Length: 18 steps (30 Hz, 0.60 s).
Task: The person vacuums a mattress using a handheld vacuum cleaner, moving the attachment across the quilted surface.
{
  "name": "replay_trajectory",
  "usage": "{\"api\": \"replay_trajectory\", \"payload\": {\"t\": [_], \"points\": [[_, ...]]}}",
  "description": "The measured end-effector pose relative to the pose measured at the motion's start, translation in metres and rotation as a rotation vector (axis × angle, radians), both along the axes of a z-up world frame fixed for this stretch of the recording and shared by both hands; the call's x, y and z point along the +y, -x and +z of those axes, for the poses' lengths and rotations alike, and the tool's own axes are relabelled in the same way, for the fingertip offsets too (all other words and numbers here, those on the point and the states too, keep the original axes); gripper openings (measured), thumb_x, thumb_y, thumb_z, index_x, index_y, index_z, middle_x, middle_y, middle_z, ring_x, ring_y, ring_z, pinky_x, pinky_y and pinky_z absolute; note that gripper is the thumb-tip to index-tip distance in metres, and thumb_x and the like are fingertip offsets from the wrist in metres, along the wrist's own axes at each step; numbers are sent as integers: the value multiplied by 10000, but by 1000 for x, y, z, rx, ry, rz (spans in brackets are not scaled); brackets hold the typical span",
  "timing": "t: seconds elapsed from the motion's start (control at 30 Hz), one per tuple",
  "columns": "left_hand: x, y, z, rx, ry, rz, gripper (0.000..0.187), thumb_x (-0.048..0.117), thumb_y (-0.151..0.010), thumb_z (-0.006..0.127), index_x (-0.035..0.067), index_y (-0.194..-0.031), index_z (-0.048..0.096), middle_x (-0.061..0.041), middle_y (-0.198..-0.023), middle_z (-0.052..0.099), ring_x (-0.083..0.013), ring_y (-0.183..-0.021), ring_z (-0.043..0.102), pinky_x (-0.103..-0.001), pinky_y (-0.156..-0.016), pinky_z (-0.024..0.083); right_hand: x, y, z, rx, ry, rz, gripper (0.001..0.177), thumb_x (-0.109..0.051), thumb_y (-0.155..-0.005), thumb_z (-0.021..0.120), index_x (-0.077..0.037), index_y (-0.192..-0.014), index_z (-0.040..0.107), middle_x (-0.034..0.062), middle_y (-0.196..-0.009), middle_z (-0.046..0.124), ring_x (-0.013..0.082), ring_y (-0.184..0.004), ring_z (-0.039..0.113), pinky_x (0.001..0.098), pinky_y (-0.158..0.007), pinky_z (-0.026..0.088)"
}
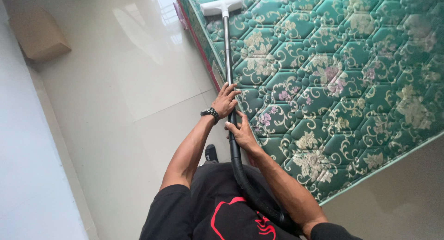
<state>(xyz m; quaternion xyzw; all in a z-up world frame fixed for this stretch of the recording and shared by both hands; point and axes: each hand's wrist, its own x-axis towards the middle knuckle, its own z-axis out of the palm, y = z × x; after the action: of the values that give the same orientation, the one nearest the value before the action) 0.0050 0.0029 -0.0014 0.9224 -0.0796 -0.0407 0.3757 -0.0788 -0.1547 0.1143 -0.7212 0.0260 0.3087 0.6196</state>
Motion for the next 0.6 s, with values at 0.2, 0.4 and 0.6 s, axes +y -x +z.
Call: {"api": "replay_trajectory", "payload": {"t": [0.2, 0.4, 0.6], "points": [[3, -8, -2, -24, 16, -10, 452, 296, -989, 492, 185, -1424, 548, -74, -1667, 271, -366, -1573, 95, -496, -1278, 171, 0, -8, -7, 0, 18, 20, 780, -262, -935, 696, -85, -1547, 246, 135, -920, 710, 152, -652, 652, 288, -567, 547], [-12, 0, 6, 59, 21, 30, 472, 299, -984, 486, 200, -1443, 535, -65, -1676, 253, -349, -1580, 73, -482, -1272, 177, -17, -6, -18, 13, -35, 12, 793, -262, -927, 700, -78, -1534, 223, 125, -927, 721, 145, -671, 665, 288, -574, 579], [-51, 20, 12, 31, -20, 49, 473, 285, -990, 480, 189, -1448, 543, -57, -1683, 259, -348, -1593, 73, -480, -1295, 172, -58, 10, -11, 4, -78, 35, 786, -246, -935, 712, -58, -1550, 260, 124, -919, 707, 151, -664, 657, 294, -576, 565]]}}
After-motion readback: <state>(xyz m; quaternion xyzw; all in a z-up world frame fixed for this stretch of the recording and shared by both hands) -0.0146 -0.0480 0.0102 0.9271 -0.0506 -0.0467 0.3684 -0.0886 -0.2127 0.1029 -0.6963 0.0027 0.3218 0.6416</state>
